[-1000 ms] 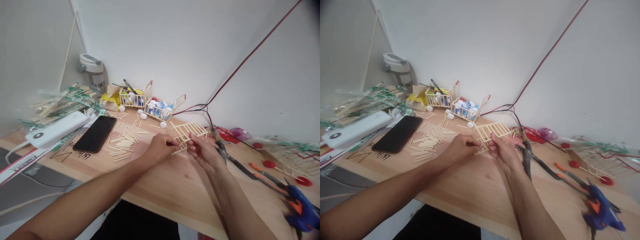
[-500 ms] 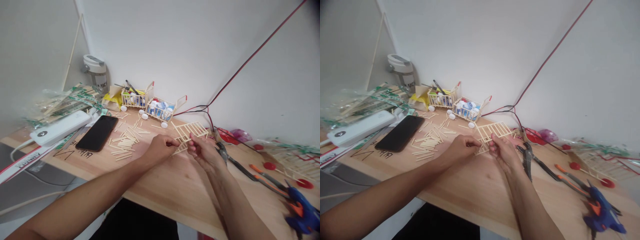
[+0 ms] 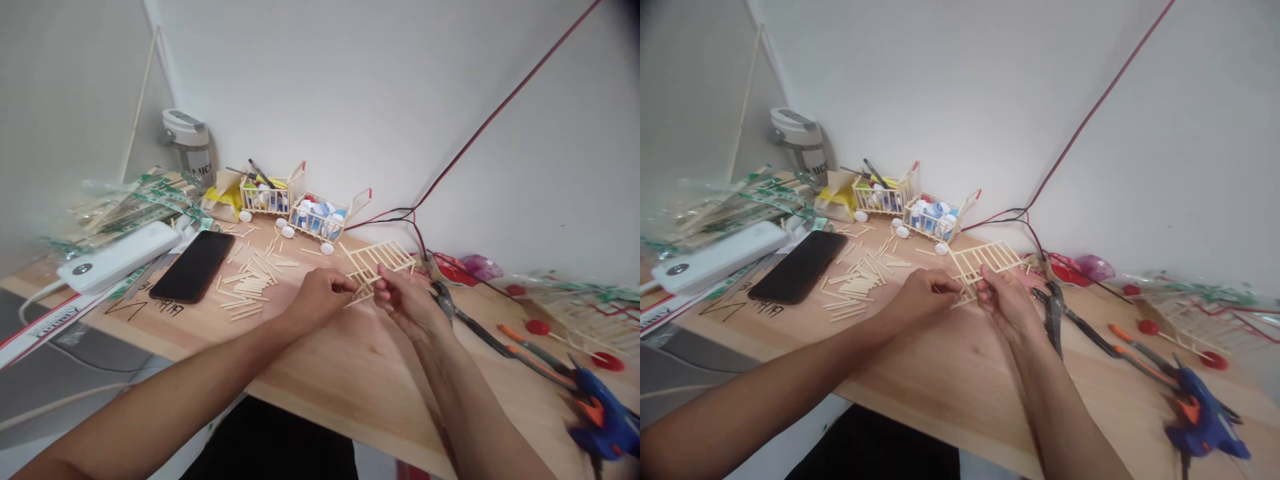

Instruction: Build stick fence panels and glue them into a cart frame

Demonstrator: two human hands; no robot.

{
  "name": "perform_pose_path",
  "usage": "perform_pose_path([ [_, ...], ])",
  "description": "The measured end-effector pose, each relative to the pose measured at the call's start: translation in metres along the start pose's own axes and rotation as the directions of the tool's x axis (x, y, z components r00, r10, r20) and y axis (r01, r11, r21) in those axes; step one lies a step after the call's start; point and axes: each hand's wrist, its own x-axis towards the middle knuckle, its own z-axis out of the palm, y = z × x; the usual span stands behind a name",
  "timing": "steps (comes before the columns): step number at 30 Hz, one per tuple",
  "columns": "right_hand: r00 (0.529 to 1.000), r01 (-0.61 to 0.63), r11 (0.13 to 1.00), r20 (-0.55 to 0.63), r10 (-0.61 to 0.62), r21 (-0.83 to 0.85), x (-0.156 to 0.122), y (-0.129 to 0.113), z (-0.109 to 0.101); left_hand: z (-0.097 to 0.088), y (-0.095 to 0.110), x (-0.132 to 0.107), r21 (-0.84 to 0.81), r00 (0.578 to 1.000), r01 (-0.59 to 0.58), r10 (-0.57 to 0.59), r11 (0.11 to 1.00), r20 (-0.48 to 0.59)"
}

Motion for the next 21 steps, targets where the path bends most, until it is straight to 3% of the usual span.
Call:
perform_pose_path([
  [21, 0.999, 0.042, 0.998, -0.008, -0.042, -0.054, -0.0011, 0.0012, 0.0022, 0.0011, 0.0016, -0.0003, 0.026, 0.999, -0.025, 0.026, 0.999, -0.032],
])
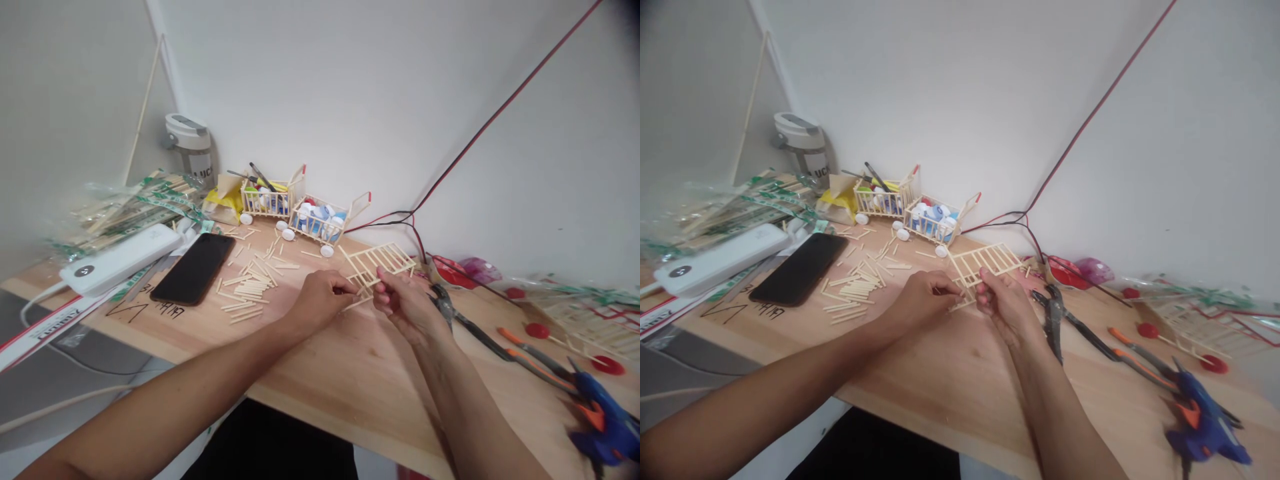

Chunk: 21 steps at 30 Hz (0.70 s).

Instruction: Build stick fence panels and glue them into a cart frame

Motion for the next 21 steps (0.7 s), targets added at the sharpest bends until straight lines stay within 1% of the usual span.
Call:
perform_pose_path([
  [7, 1.000, -0.010, 1.000, 0.016, 0.010, 0.017, 0.0001, 0.0001, -0.0009, 0.0006, -0.0010, 0.0006, -0.002, 1.000, -0.022, 0.022, 1.000, -0.008],
  [21, 1.000, 0.008, 1.000, 0.011, -0.008, -0.001, -0.0008, 0.0010, -0.0008, 0.0005, 0.0004, 0.0015, 0.011, 1.000, 0.001, -0.001, 1.000, -0.001],
])
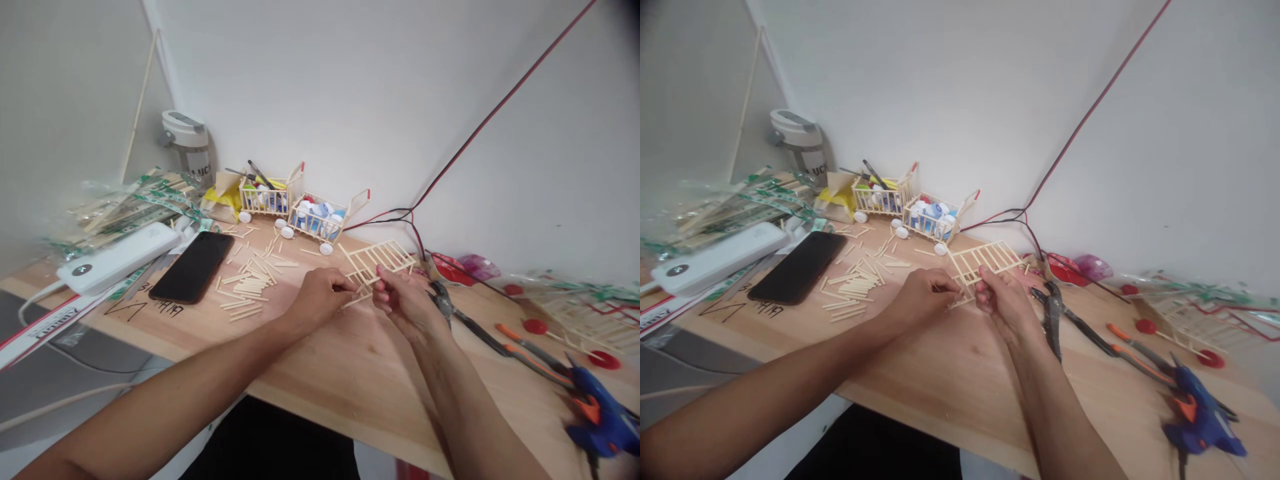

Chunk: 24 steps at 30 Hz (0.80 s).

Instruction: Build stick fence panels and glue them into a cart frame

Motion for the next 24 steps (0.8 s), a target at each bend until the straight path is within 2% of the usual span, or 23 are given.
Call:
perform_pose_path([
  [24, 1.000, 0.005, 1.000, 0.003, -0.005, -0.012, 0.0003, 0.0007, 0.0002, -0.0004, -0.0034, 0.0009, 0.031, 0.999, -0.037, 0.037, 0.999, 0.005],
])
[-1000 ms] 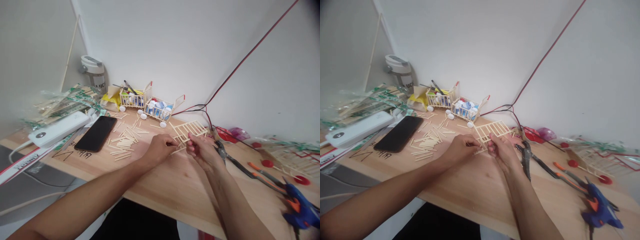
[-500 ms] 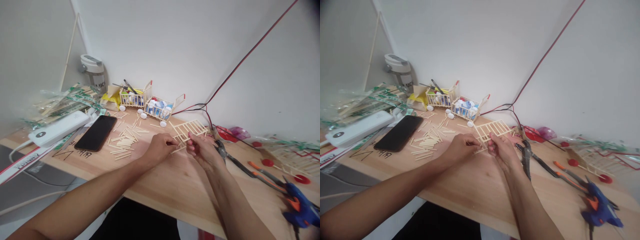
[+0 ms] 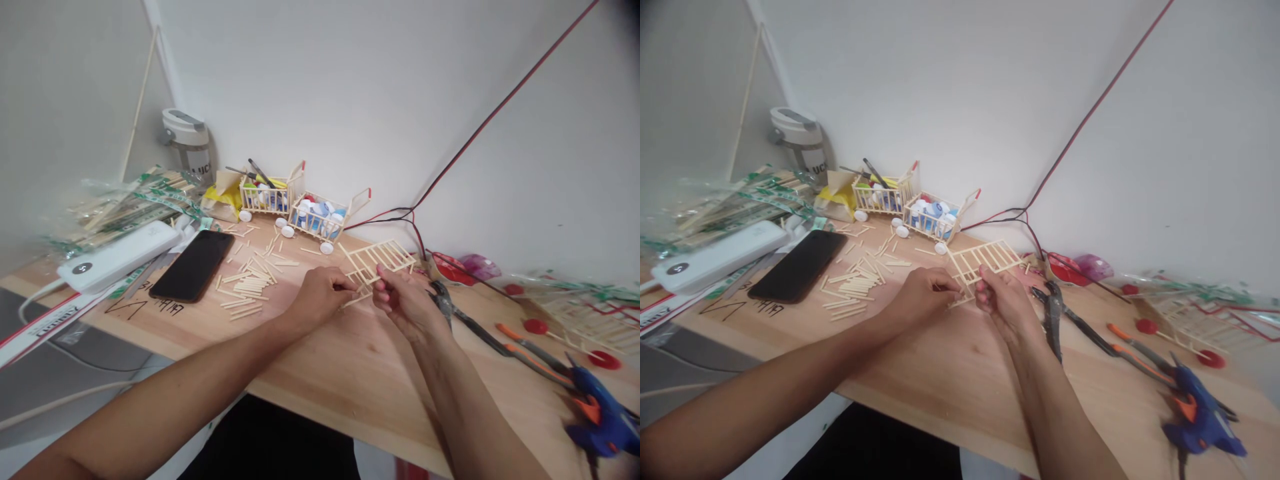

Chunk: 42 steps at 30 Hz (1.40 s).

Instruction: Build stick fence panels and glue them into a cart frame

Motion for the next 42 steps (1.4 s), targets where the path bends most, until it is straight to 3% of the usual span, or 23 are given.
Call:
perform_pose_path([
  [42, 1.000, -0.004, 0.999, -0.023, 0.005, 0.040, -0.0007, 0.0007, 0.0006, -0.0008, 0.0023, -0.0003, -0.019, 1.000, -0.006, 0.006, 1.000, 0.001],
])
